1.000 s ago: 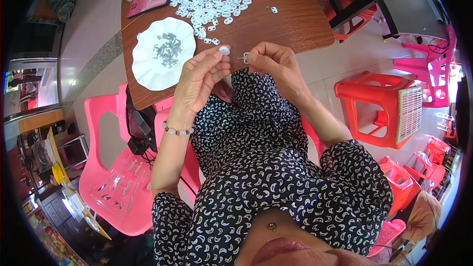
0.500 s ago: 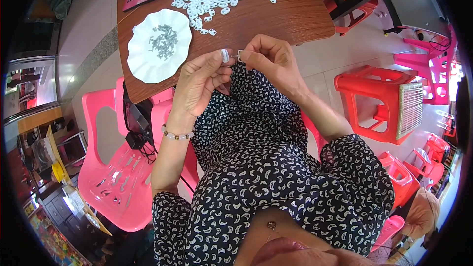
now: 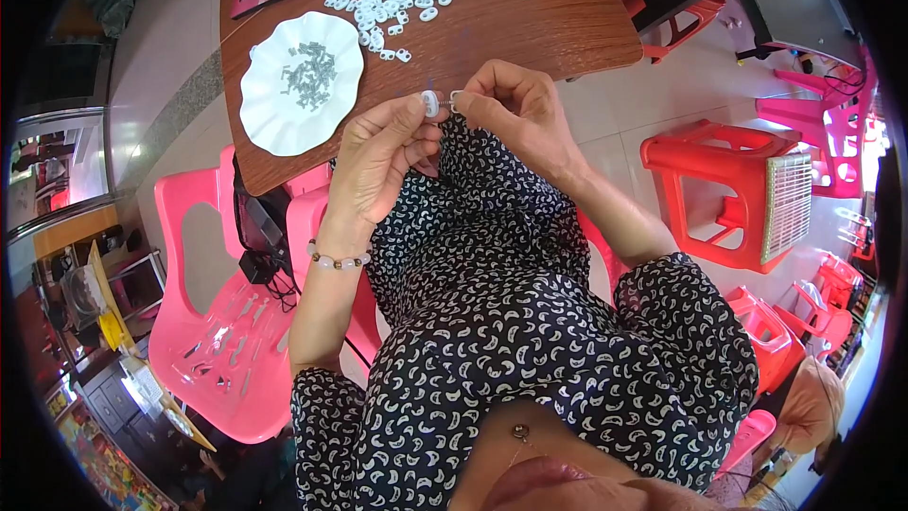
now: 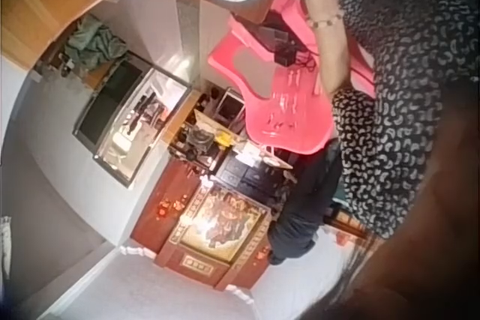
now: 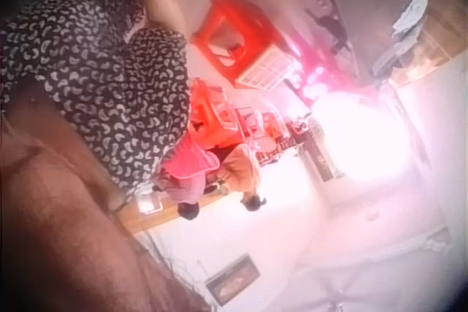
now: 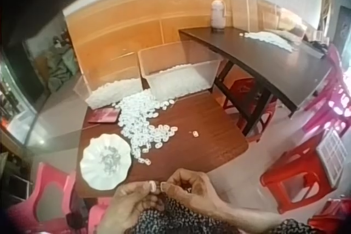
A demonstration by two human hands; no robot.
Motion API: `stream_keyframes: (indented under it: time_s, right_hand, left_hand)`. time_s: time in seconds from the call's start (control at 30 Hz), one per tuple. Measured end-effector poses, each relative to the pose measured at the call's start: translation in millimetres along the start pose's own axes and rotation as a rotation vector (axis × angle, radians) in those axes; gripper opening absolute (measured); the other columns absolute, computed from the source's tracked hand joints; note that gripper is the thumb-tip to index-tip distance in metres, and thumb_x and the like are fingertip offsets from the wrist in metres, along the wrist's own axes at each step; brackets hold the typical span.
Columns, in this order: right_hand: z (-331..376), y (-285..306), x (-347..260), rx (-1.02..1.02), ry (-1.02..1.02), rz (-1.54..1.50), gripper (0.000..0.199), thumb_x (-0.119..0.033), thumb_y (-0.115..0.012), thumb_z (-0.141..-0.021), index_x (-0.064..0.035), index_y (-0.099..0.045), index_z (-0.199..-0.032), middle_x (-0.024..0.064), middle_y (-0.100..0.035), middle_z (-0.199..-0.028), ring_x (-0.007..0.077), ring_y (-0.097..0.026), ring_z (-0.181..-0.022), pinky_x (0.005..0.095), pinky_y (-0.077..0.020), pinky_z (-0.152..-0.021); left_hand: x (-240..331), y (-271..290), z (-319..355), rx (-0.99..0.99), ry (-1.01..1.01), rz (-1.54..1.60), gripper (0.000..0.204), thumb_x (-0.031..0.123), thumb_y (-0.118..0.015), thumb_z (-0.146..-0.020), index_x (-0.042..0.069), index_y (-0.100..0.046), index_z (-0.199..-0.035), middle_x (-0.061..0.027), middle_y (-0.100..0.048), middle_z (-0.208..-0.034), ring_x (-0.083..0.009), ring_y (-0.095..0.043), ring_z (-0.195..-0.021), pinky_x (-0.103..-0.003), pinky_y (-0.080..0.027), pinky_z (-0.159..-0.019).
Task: Assembling tiny pins into white plastic ring components by hand.
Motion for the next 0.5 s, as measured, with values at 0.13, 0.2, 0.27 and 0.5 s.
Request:
stream_keyframes:
  time_s: [0.13, 0.2, 0.27, 0.5]
  right_hand:
    - [-0.3, 0.1, 1.8, 0.004, 0.009, -0.003, 0.019, -0.016, -0.068, -0.085, 0.0001, -0.061, -0.079, -0.001, -0.06, -0.069, 0.0026, -0.052, -0.063, 0.0215, -0.042, -0.056]
    - [0.1, 0.1, 1.0, 0.005, 0.011, 0.008, 0.019, -0.016, -0.068, -0.085, 0.0002, -0.061, -0.079, -0.0009, -0.06, -0.068, 0.0025, -0.051, -0.063, 0.0215, -0.0418, -0.055]
    - [1.4, -1.6, 0.7, -0.02, -0.026, 0.022, 0.014, -0.014, -0.064, -0.087, -0.0015, -0.06, -0.081, -0.0011, -0.06, -0.073, 0.0032, -0.053, -0.068, 0.0194, -0.0422, -0.062]
    - [1.1, -2.9, -1.2, 0.004, 0.034, 0.056, 0.018, -0.015, -0.067, -0.086, 0.0004, -0.06, -0.08, 0.0006, -0.062, -0.07, 0.0029, -0.054, -0.062, 0.0213, -0.0441, -0.054]
  left_hand:
    - [-0.2, 1.0, -0.3, 0.003, -0.008, -0.002, 0.023, 0.019, -0.063, -0.092, 0.0, -0.066, -0.105, -0.0079, -0.07, -0.092, -0.0095, -0.065, -0.07, -0.021, -0.055, -0.06]
    - [-0.5, 2.2, -0.8, 0.01, -0.019, -0.011, 0.023, 0.019, -0.063, -0.092, 0.0, -0.066, -0.105, -0.008, -0.07, -0.092, -0.0094, -0.065, -0.07, -0.021, -0.055, -0.06]
    - [-0.5, 2.7, -0.5, 0.015, -0.028, -0.022, 0.023, 0.019, -0.063, -0.092, 0.0, -0.066, -0.105, -0.0082, -0.07, -0.093, -0.0093, -0.065, -0.071, -0.021, -0.055, -0.06]
    - [-0.6, 0.2, 0.4, 0.025, -0.055, -0.081, 0.024, 0.021, -0.064, -0.091, 0.0, -0.067, -0.104, -0.0058, -0.07, -0.083, -0.0086, -0.064, -0.064, -0.021, -0.054, -0.056]
Point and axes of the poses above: each hand's wrist, its own z-axis away from the middle knuckle, its own y-axis out of the back of the hand, x = y × z, the point moved 8 cm from there along -z, towards the middle knuckle
